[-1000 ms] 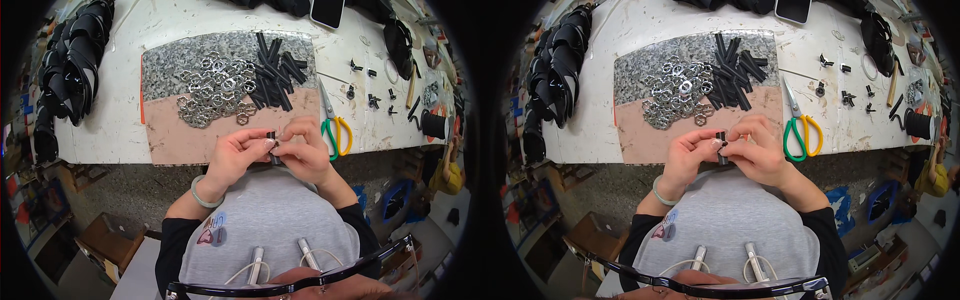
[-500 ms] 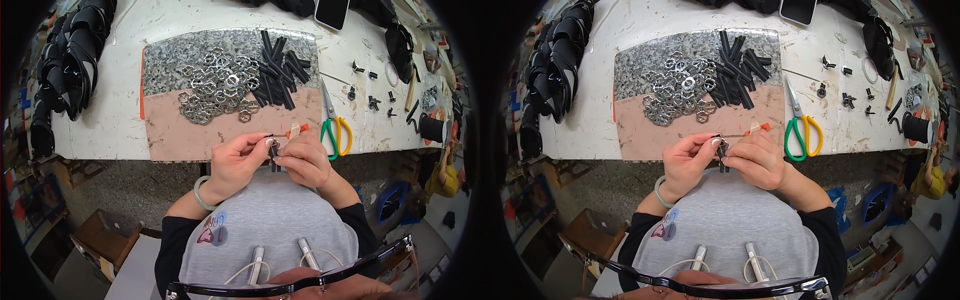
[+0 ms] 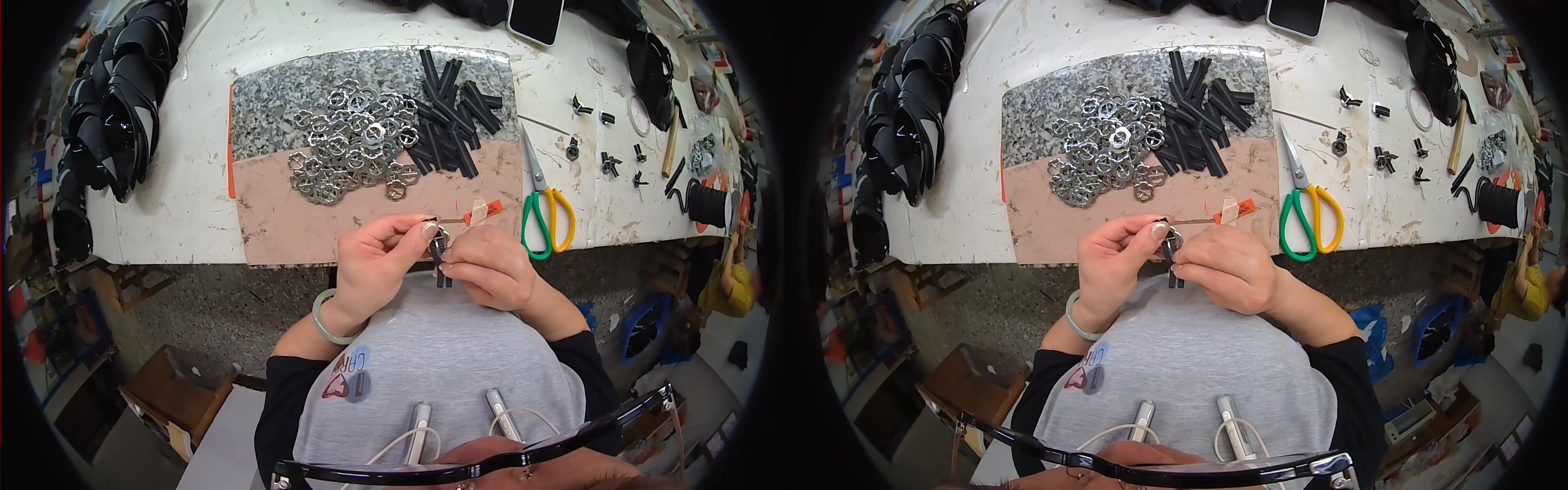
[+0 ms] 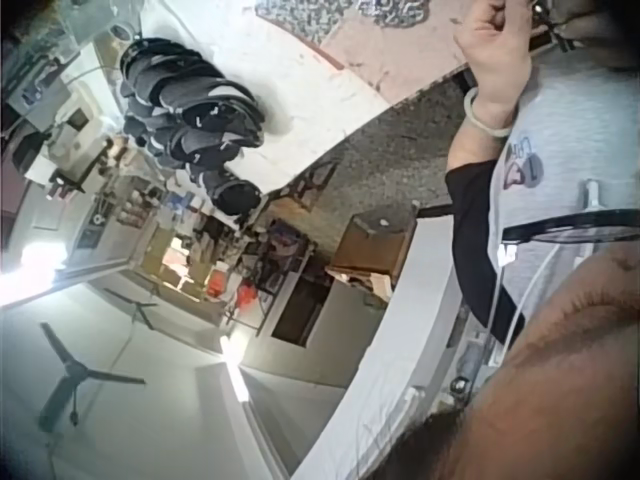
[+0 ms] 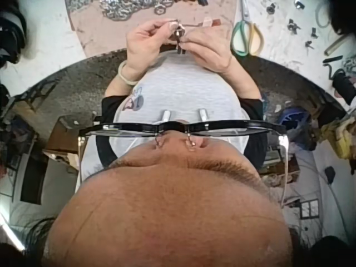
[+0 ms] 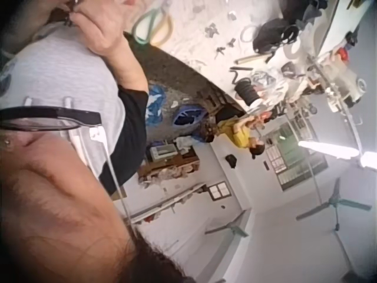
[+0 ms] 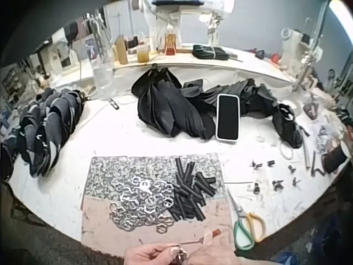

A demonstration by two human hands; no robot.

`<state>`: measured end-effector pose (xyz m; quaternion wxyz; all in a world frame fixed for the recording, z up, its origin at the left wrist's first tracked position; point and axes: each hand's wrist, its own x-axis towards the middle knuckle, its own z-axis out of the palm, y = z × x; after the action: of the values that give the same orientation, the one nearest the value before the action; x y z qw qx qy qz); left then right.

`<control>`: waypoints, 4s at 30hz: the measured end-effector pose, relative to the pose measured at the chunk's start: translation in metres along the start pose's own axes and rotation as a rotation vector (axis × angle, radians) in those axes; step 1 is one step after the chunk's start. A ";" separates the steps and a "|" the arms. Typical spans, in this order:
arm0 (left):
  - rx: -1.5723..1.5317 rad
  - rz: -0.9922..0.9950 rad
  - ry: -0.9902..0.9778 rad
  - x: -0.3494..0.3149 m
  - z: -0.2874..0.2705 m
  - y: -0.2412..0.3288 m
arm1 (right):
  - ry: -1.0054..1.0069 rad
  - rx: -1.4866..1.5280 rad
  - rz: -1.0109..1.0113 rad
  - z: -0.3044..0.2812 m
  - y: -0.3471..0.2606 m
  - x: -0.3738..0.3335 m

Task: The person threads metal buckles onto straps by hand and trims the ends of the straps using scissors.

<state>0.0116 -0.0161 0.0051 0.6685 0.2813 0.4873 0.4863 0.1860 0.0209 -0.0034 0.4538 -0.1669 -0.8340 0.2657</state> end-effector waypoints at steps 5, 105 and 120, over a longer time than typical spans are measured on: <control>-0.010 -0.009 -0.008 0.001 -0.001 0.002 | -0.024 -0.025 -0.033 0.000 0.002 0.000; 0.480 0.346 -0.109 -0.002 -0.005 0.005 | 0.359 0.774 0.901 0.006 -0.011 -0.006; 0.459 0.321 -0.045 -0.004 -0.008 -0.003 | 0.223 0.418 0.706 0.006 -0.011 -0.010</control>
<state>0.0046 -0.0213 0.0009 0.5123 0.5095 0.5191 0.4566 0.1856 0.0052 -0.0063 0.4464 -0.3744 -0.5996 0.5486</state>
